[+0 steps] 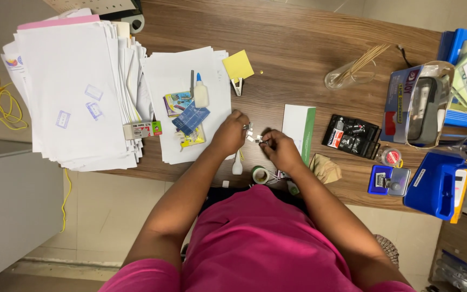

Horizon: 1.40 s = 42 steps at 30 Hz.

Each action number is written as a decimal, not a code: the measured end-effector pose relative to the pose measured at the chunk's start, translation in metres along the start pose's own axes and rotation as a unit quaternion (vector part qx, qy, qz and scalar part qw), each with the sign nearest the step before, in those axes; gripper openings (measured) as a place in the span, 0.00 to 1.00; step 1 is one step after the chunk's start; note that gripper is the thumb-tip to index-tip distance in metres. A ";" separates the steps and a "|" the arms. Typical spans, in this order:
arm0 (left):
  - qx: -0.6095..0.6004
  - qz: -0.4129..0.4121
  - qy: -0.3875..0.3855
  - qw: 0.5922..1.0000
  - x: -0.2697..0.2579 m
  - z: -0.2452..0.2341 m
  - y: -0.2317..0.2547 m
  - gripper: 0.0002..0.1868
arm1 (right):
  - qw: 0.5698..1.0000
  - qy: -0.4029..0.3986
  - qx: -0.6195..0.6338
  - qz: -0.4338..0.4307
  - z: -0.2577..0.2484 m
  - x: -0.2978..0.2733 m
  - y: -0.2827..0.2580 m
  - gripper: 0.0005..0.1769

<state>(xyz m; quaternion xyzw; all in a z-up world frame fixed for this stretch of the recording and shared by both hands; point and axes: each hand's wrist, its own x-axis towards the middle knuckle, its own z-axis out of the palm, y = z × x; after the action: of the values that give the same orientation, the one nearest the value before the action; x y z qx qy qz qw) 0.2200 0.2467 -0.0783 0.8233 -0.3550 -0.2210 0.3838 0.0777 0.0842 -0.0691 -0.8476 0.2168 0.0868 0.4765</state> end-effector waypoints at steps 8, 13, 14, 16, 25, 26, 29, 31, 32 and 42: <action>-0.145 -0.051 0.030 0.988 -0.011 -0.001 -0.008 0.12 | 0.999 0.016 0.031 0.016 -0.009 -0.008 0.003 0.13; -0.211 -0.077 0.047 0.973 -0.018 0.011 -0.025 0.12 | 0.995 0.020 0.092 0.009 -0.010 -0.012 0.007 0.13; -0.313 -0.103 0.034 0.943 -0.019 0.017 -0.033 0.12 | 0.992 0.015 0.125 0.016 -0.010 -0.012 0.007 0.13; -0.410 -0.128 0.019 0.903 -0.025 0.020 -0.037 0.13 | 0.987 0.010 0.158 0.022 -0.009 -0.015 0.007 0.13; -0.774 -0.124 -0.082 0.616 -0.035 -0.012 0.029 0.09 | 0.967 -0.008 0.253 0.037 -0.015 -0.031 0.018 0.13; -0.804 -0.127 -0.085 0.575 -0.033 -0.011 0.036 0.09 | 0.967 -0.010 0.252 0.037 -0.018 -0.035 0.017 0.12; -0.824 -0.145 -0.099 0.539 -0.023 0.021 0.020 0.11 | 0.966 -0.006 0.255 0.038 -0.024 -0.048 0.021 0.12; -0.814 -0.159 -0.117 0.546 -0.014 0.046 0.012 0.13 | 0.965 0.006 0.260 0.038 -0.034 -0.054 0.022 0.12; -0.742 -0.254 -0.086 0.614 -0.009 0.055 0.015 0.11 | 0.964 0.014 0.263 0.035 -0.041 -0.056 0.021 0.12; -0.701 -0.282 -0.140 0.640 0.000 0.098 0.115 0.23 | 0.983 0.178 0.050 0.009 -0.159 -0.119 0.031 0.15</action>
<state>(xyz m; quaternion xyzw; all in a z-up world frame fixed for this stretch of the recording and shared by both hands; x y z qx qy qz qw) 0.1097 0.1482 -0.0475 0.3269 0.1062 -0.6142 0.7104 -0.0521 -0.0307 0.0338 -0.8224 0.3100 -0.0723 0.4714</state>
